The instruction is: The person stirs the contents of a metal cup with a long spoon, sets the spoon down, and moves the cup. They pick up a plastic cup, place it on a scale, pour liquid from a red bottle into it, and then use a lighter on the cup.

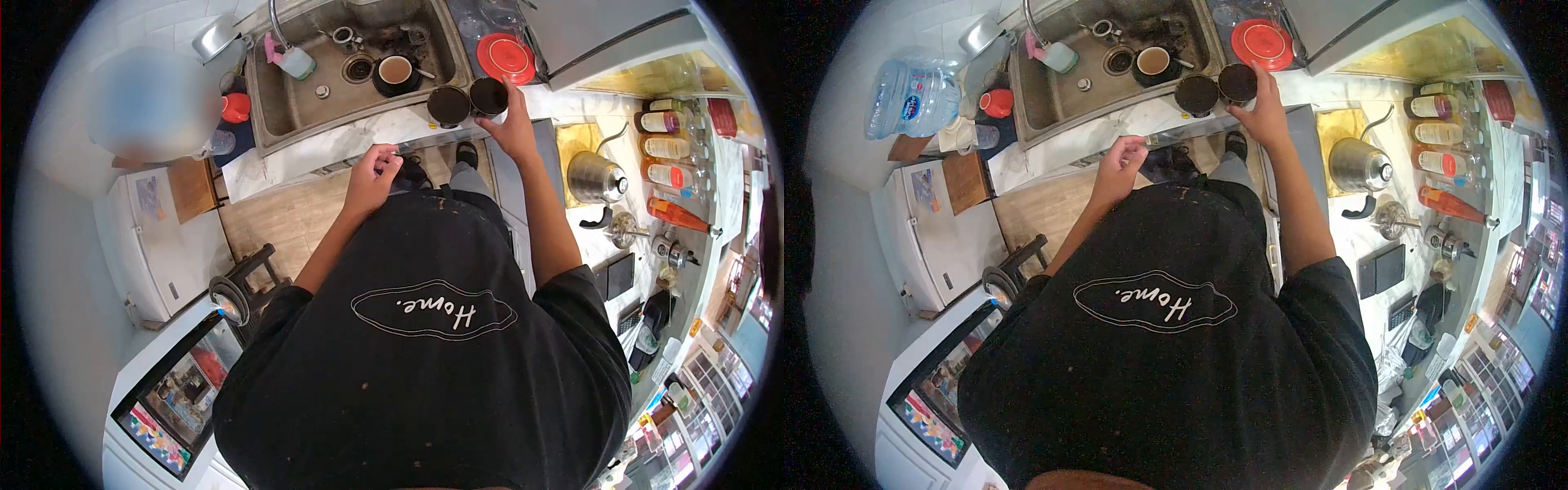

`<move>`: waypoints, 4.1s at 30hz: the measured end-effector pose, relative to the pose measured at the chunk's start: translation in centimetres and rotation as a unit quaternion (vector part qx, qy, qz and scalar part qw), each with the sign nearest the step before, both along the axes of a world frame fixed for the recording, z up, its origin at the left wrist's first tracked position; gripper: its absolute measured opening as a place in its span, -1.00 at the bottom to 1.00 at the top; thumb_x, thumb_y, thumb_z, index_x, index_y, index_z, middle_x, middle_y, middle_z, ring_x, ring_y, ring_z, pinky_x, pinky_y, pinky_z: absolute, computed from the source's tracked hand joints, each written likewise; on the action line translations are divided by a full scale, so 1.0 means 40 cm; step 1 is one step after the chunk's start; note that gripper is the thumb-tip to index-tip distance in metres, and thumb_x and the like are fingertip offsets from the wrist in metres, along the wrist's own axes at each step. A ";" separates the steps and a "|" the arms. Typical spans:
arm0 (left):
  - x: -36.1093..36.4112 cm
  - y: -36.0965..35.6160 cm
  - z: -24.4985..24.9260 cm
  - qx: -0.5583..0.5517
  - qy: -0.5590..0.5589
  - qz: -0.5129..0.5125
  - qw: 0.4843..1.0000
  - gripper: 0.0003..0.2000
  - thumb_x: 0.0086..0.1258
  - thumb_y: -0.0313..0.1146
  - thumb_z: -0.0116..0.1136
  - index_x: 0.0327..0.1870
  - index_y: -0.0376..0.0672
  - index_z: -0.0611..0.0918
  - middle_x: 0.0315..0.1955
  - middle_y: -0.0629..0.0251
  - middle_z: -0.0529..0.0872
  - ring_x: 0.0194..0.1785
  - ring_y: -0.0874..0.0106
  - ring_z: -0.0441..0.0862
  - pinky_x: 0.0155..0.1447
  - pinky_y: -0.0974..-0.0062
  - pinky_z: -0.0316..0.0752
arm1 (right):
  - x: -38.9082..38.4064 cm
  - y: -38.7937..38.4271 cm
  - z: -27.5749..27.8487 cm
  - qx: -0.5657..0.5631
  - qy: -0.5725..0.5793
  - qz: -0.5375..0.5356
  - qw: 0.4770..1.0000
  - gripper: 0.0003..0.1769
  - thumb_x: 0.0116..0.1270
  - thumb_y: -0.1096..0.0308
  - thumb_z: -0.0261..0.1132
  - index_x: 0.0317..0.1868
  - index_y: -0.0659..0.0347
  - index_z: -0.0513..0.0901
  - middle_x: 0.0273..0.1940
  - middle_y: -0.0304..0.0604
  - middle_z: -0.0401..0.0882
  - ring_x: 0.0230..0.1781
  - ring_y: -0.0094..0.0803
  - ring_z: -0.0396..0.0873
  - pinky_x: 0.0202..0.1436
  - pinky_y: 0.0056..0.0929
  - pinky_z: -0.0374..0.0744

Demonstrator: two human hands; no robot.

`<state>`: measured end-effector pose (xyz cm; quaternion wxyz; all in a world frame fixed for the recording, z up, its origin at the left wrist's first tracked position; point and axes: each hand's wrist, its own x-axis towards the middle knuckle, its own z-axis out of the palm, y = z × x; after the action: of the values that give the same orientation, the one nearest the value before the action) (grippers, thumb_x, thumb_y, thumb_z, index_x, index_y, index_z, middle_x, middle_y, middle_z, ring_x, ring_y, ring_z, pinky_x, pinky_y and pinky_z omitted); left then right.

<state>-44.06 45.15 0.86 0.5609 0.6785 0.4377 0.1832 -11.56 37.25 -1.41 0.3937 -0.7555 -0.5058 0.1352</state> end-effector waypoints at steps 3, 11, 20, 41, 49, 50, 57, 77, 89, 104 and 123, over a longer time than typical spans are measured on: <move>-0.005 0.002 0.003 0.002 -0.002 -0.001 1.000 -0.69 0.52 -0.27 0.31 0.18 -0.19 0.65 -0.14 0.32 0.75 -0.12 0.54 0.63 -0.02 0.49 0.52 | -0.004 -0.014 0.003 -0.003 -0.005 -0.021 1.000 0.18 0.00 0.35 0.71 0.60 0.22 0.22 0.43 0.18 0.38 0.49 0.10 0.38 0.56 -0.10 0.40; -0.022 -0.002 -0.008 0.012 -0.001 -0.031 0.999 -0.68 0.56 -0.25 0.27 0.22 -0.20 0.64 -0.09 0.34 0.75 -0.06 0.52 0.64 -0.04 0.50 0.52 | -0.111 -0.100 -0.002 -0.022 0.172 -0.157 0.972 0.25 0.12 0.29 0.69 0.67 0.17 0.04 0.47 0.16 0.36 0.42 0.05 0.47 0.32 0.04 0.58; 0.006 -0.080 -0.023 -0.005 -0.003 -0.029 1.000 -0.68 0.50 -0.29 0.33 0.15 -0.27 0.65 -0.17 0.30 0.76 -0.17 0.51 0.64 -0.01 0.46 0.57 | -0.244 -0.258 -0.124 -0.035 0.277 -0.132 0.951 0.16 0.21 0.33 0.62 0.67 0.14 0.03 0.45 0.18 0.34 0.37 0.01 0.49 0.26 0.00 0.61; 0.072 -0.463 -0.015 -0.025 0.022 -0.029 0.999 -0.70 0.53 -0.26 0.32 0.13 -0.24 0.66 -0.17 0.26 0.77 -0.09 0.46 0.68 0.09 0.42 0.58 | -0.194 -0.610 -0.205 -0.138 0.369 -0.057 0.918 -0.45 0.47 0.22 0.42 0.36 0.26 0.55 0.03 0.00 0.76 -0.01 -0.29 0.73 0.12 -0.31 0.66; 0.048 -0.440 -0.003 -0.029 0.023 0.013 0.999 -0.73 0.58 -0.27 0.27 0.16 -0.18 0.65 -0.15 0.35 0.73 -0.04 0.52 0.64 0.13 0.45 0.53 | -0.221 -0.539 -0.207 -0.138 0.358 0.003 0.923 -0.48 0.47 0.22 0.42 0.34 0.26 0.58 -0.02 -0.03 0.76 -0.05 -0.30 0.73 0.08 -0.31 0.67; 0.044 -0.433 -0.005 -0.025 0.018 0.021 0.999 -0.73 0.58 -0.27 0.27 0.16 -0.18 0.65 -0.15 0.35 0.73 -0.04 0.52 0.64 0.13 0.45 0.53 | -0.224 -0.517 -0.205 -0.135 0.360 0.009 0.923 -0.48 0.48 0.22 0.42 0.34 0.26 0.58 -0.02 -0.04 0.76 -0.05 -0.30 0.73 0.08 -0.31 0.68; -0.088 -0.343 -0.003 -0.009 -0.023 0.109 0.994 -0.70 0.53 -0.26 0.30 0.13 -0.24 0.66 -0.21 0.31 0.75 -0.17 0.50 0.65 -0.01 0.45 0.59 | -0.304 -0.279 -0.114 -0.142 0.306 0.113 0.935 -0.54 0.50 0.27 0.39 0.32 0.25 0.59 -0.02 -0.08 0.74 -0.02 -0.36 0.69 0.13 -0.32 0.65; -0.811 0.230 -0.027 0.053 -0.023 0.233 0.971 -0.67 0.54 -0.20 0.30 0.17 -0.18 0.66 -0.15 0.26 0.76 -0.10 0.46 0.69 0.00 0.42 0.61 | -0.927 0.370 -0.014 -0.112 0.157 0.201 0.960 -0.50 0.43 0.18 0.44 0.29 0.21 0.63 0.06 0.09 0.74 0.12 -0.10 0.70 0.15 -0.17 0.63; -0.908 0.423 -0.051 0.094 -0.003 0.292 0.952 -0.49 0.40 -0.18 0.45 0.29 -0.20 0.58 0.00 0.15 0.71 -0.04 0.35 0.66 0.10 0.33 0.60 | -1.087 0.506 -0.011 -0.141 0.089 0.241 0.956 -0.49 0.40 0.16 0.45 0.24 0.25 0.63 0.10 0.13 0.70 0.13 0.01 0.67 0.23 -0.11 0.59; -0.804 0.713 -0.045 0.261 0.035 0.242 0.934 -0.09 -0.01 -0.14 0.74 0.37 -0.33 0.47 0.23 -0.02 0.64 0.36 0.13 0.57 0.44 0.17 0.45 | -1.029 0.469 -0.038 -0.136 0.106 0.152 0.973 -0.52 0.40 0.19 0.45 0.23 0.24 0.67 0.07 0.11 0.73 0.12 0.02 0.68 0.24 -0.09 0.59; -0.788 0.395 0.141 0.244 -0.075 0.049 0.966 -0.18 -0.05 -0.29 0.75 0.29 -0.30 0.54 0.12 0.10 0.66 0.22 0.25 0.65 0.34 0.27 0.53 | -0.791 0.223 -0.040 -0.131 0.177 -0.054 0.974 -0.53 0.48 0.21 0.42 0.31 0.18 0.62 0.10 -0.01 0.76 0.15 -0.22 0.70 0.15 -0.22 0.63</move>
<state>-75.57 60.97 6.52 0.3999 0.7570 0.3684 0.3623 -43.19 46.19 -3.02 0.3816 -0.7907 -0.3645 0.3104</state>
